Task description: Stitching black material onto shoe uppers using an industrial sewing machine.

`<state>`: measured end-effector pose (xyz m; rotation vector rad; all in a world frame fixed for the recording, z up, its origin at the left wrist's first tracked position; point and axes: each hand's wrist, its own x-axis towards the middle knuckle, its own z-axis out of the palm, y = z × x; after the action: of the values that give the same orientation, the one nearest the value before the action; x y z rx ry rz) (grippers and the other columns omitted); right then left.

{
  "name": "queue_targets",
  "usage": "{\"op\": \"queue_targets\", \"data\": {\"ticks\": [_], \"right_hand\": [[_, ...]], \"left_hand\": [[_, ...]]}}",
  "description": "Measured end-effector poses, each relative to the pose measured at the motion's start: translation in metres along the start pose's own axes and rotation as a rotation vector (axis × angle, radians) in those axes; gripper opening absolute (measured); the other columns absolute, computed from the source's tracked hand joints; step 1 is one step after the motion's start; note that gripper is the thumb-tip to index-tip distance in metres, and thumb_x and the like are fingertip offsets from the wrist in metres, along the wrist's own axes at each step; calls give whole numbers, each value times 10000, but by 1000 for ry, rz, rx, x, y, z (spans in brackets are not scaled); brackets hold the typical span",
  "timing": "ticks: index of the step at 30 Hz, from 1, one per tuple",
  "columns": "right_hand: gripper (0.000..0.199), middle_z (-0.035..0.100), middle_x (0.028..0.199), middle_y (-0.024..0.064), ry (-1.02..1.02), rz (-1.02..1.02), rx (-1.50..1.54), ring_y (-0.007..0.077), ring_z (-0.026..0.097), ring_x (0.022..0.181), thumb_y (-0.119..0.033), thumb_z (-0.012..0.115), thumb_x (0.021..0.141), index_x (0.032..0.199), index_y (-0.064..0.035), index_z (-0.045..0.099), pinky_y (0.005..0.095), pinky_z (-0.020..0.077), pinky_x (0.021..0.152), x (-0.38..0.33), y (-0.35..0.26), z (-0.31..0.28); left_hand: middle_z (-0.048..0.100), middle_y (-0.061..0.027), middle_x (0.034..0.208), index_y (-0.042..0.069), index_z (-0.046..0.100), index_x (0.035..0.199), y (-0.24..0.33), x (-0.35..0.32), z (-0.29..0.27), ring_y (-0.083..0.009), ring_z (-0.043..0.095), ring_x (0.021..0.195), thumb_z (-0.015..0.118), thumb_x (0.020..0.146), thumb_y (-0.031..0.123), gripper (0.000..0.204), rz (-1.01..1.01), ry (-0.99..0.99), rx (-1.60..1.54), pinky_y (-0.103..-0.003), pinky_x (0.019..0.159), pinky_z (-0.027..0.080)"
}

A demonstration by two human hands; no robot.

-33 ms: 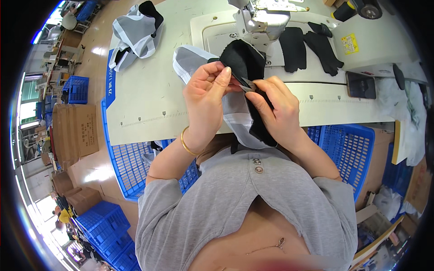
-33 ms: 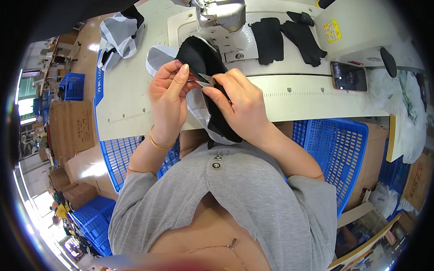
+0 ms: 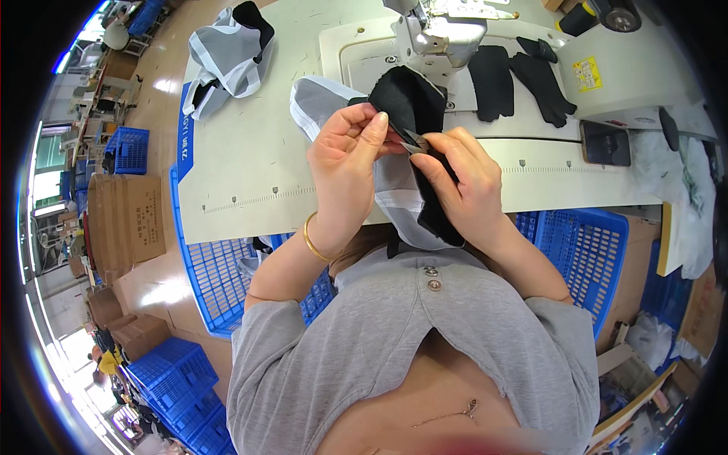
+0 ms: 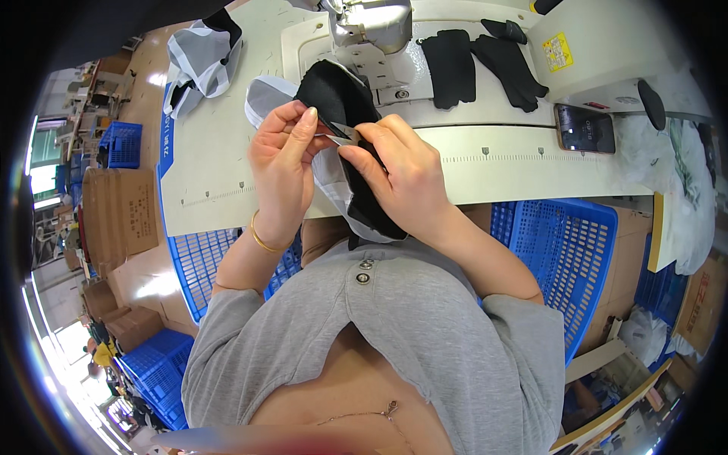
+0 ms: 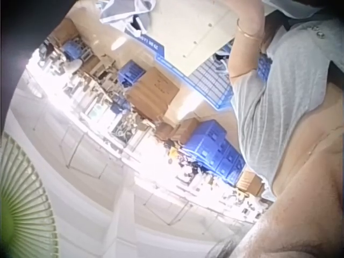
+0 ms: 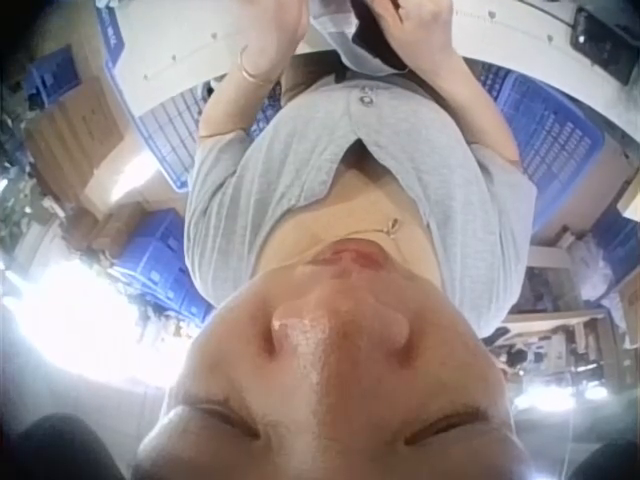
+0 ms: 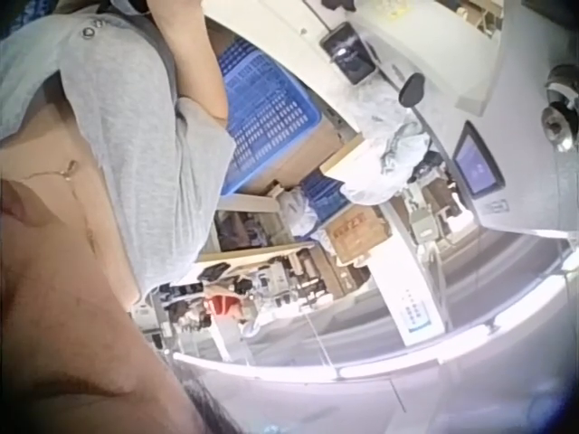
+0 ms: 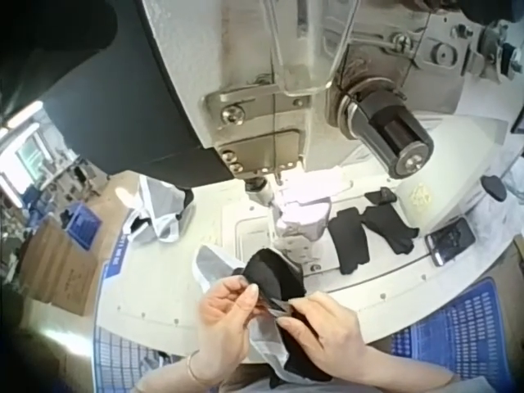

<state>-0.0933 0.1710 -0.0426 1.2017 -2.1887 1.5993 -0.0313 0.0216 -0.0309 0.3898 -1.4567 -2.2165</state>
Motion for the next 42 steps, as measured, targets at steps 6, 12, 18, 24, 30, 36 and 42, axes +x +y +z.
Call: {"op": "queue_targets", "data": {"ticks": [6, 12, 18, 24, 30, 36, 42], "right_hand": [[200, 601, 795, 116, 3, 42, -6, 253, 596, 641, -139, 721, 854, 943, 27, 654, 332, 469, 559, 1, -3, -2], [148, 633, 872, 84, 148, 100, 166, 167, 574, 729, -62, 678, 875, 1004, 5, 651, 275, 466, 677, -3, -3, -11], [210, 596, 1032, 90, 103, 249, 408, 64, 489, 732, -49, 556, 962, 1125, 78, 597, 173, 368, 580, -24, 19, -15], [188, 579, 985, 72, -45, 249, 431, 46, 471, 713, -44, 548, 961, 1086, 82, 610, 166, 350, 560, -18, 13, 7], [168, 550, 944, 56, -60, 184, 348, 64, 472, 714, -13, 560, 938, 1056, 92, 616, 178, 370, 597, -13, 2, 22], [154, 509, 890, 16, -90, 160, 191, 52, 459, 716, 34, 566, 911, 1050, 62, 625, 175, 353, 593, -18, 5, 10], [180, 539, 804, 33, -106, 200, 122, 97, 469, 678, 9, 718, 791, 955, 17, 645, 216, 379, 596, -9, -13, 19]], "left_hand": [[665, -102, 878, -48, 575, 1052, -1, -1, 3, -152, 674, 773, 599, 955, 49, 139, 36, -12, 51, -293, 699, 588], [650, -65, 913, 9, 585, 1046, 4, -13, -41, -129, 636, 785, 582, 953, 38, 97, -17, 121, -128, -274, 724, 541], [611, -23, 815, 37, 579, 1024, 73, -66, -213, -105, 565, 690, 533, 964, 34, 77, 408, 739, 377, -258, 641, 474], [661, -197, 859, 20, 560, 1066, 125, -170, -305, -343, 657, 777, 525, 931, 32, 140, 422, 1121, 1660, -414, 687, 508], [663, -267, 814, 15, 522, 1127, 37, -171, -351, -456, 652, 807, 527, 831, 93, 306, -390, 796, 1923, -564, 701, 491], [659, -249, 979, 24, 579, 1113, 69, -113, -349, -422, 634, 948, 543, 851, 106, 276, -124, 1155, 1809, -514, 823, 495], [585, -197, 1191, -14, 580, 1158, 108, 34, -258, -353, 543, 1120, 705, 840, 246, 430, 879, 533, 1731, -441, 955, 439]]}}
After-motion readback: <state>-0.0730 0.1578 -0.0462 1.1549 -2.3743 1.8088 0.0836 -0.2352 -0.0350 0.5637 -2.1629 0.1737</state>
